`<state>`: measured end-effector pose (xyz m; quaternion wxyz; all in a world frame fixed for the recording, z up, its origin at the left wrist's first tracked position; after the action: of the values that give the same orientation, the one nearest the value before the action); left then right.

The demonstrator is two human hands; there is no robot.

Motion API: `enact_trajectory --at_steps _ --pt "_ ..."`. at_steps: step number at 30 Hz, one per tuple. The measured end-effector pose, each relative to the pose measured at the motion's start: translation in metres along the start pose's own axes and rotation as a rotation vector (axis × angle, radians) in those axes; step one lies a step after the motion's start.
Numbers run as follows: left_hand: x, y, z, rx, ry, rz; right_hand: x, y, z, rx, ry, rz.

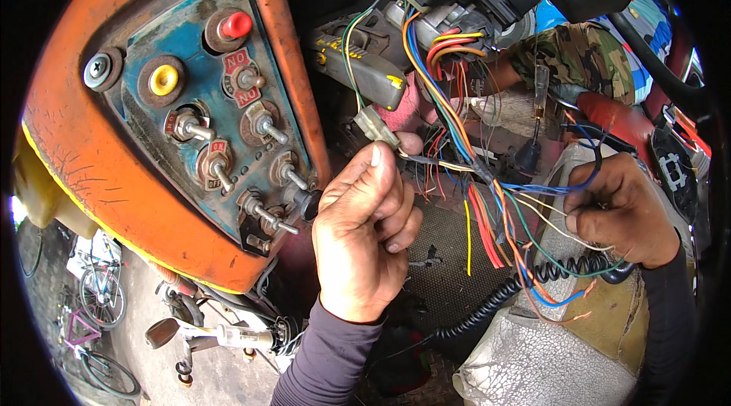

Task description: The person works on a tangle of multicolored wires under the dashboard of a three-wheeled vehicle, using a test light to check continuity and connections. They repeatedly probe individual wires, twist and separate strands, and occasionally turn a dashboard switch while testing.

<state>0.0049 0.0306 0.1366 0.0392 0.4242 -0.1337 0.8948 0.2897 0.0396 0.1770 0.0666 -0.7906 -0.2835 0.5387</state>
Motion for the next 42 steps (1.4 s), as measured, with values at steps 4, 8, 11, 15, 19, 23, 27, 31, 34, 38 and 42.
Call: enact_trajectory --at_steps 4,8,11,15,19,23,27,31,34,38,42 --pt "0.001 0.000 -0.002 -0.010 0.010 -0.008 0.003 0.001 0.001 -0.064 0.007 -0.007" --pt "0.001 0.001 -0.003 -0.022 0.030 -0.026 0.003 0.000 0.005 -0.072 -0.046 0.024" --pt "0.001 0.001 -0.002 -0.018 0.033 -0.025 0.000 -0.002 0.006 -0.102 -0.017 0.027" --pt "0.001 0.001 0.000 0.010 0.070 -0.024 -0.003 -0.005 0.002 -0.153 -0.003 0.013" --pt "0.001 0.001 0.001 0.009 0.103 -0.028 -0.004 -0.004 0.002 -0.163 -0.026 0.008" --pt "0.001 0.001 0.001 0.014 0.099 -0.025 -0.004 -0.004 0.004 -0.164 -0.049 0.037" --pt "0.003 0.002 0.001 0.003 0.064 -0.031 -0.004 -0.002 0.009 -0.138 -0.048 -0.046" --pt "0.002 0.002 0.001 0.007 0.101 -0.022 -0.003 0.000 0.011 -0.136 -0.094 0.043" --pt "0.002 0.001 0.001 0.008 0.113 -0.027 -0.001 0.001 0.011 -0.139 -0.146 0.092" --pt "0.002 0.002 0.001 -0.001 0.119 -0.031 0.002 0.001 0.014 -0.145 -0.161 0.102" --pt "0.003 0.002 0.001 -0.004 0.131 -0.034 0.005 0.000 0.012 -0.219 -0.118 0.034"
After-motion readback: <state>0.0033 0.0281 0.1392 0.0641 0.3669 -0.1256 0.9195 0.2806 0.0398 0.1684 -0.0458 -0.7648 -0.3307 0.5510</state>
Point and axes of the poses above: each hand's wrist, its own y-axis away from the middle knuckle, its own z-axis out of the palm, x = y × z, the point moved 1 cm from there along -y, towards the middle knuckle, and after that the axes turned 12 degrees about -z, right-handed, at the moved point
